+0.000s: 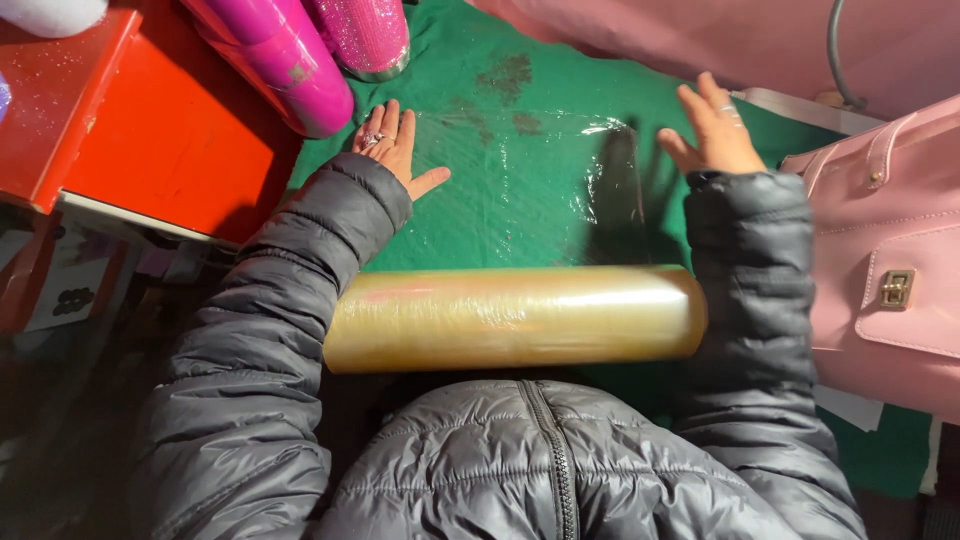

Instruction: The recorder wraps a pink handbag in plastic film for packaging.

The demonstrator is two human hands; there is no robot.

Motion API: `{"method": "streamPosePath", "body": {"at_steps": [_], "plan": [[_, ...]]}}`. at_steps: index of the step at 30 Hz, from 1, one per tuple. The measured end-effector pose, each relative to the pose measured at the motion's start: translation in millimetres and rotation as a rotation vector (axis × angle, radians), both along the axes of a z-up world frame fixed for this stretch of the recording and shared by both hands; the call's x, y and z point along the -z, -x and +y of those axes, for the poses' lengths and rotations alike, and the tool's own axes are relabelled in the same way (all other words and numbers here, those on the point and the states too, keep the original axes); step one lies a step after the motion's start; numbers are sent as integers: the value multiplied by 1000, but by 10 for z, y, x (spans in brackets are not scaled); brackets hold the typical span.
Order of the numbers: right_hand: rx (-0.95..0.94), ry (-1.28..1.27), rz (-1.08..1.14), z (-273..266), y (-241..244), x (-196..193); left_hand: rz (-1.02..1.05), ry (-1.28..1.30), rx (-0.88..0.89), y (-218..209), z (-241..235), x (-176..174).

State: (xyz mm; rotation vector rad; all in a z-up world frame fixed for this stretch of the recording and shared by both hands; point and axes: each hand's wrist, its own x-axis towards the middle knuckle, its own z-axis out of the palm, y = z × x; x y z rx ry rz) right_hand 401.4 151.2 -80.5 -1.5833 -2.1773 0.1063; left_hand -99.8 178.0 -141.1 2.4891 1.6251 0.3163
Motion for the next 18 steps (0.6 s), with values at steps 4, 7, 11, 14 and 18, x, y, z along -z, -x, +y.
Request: {"method": "streamPosePath", "body": {"at_steps": [4, 7, 11, 14, 18], "plan": [[-176, -152, 60, -869, 430, -1336, 27, -6, 4, 0, 17, -12], [-80, -288, 13, -1554, 815, -1935, -59, -7, 25, 23, 27, -79], [118, -610, -2, -2424, 130, -1308, -127, -63, 33, 54, 41, -151], [501, -827, -107, -2976, -834, -170, -133, -36, 2, 82, 36, -258], [716, -919, -58, -3408, -1578, 499, -160, -119, 63, 83, -37, -550]]}}
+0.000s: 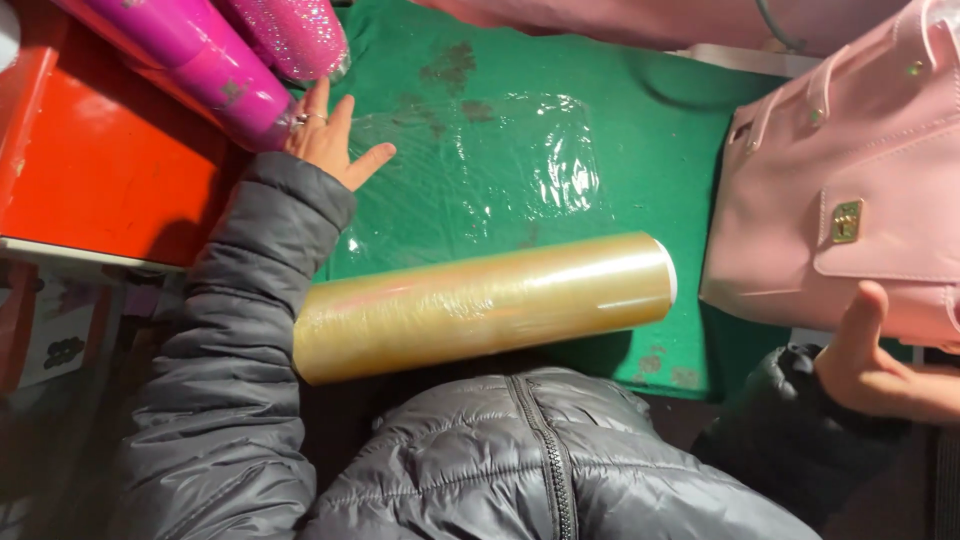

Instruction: The recorder wraps a pink handbag in plastic film for packaging.

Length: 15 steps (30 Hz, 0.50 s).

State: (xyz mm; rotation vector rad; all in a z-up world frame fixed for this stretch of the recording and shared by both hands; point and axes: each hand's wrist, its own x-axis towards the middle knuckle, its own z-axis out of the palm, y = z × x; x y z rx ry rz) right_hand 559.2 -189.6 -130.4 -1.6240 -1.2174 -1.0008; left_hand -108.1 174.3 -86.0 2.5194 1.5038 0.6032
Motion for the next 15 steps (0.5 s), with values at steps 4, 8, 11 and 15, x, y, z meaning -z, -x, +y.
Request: {"method": "streamPosePath", "body": {"at_steps": [4, 8, 11, 15], "plan": [[-423, 24, 392, 194, 615, -517, 40, 156, -16, -92, -302, -512], [-498, -7, 510, 290, 854, -629, 148, 302, 38, -203, -817, -997], [-454, -38, 485, 368, 901, -645, 198, 508, 131, -236, -1152, -1258], [-433, -172, 566, 416, 682, -435, 254, 557, 233, -213, -1390, -1285]]}}
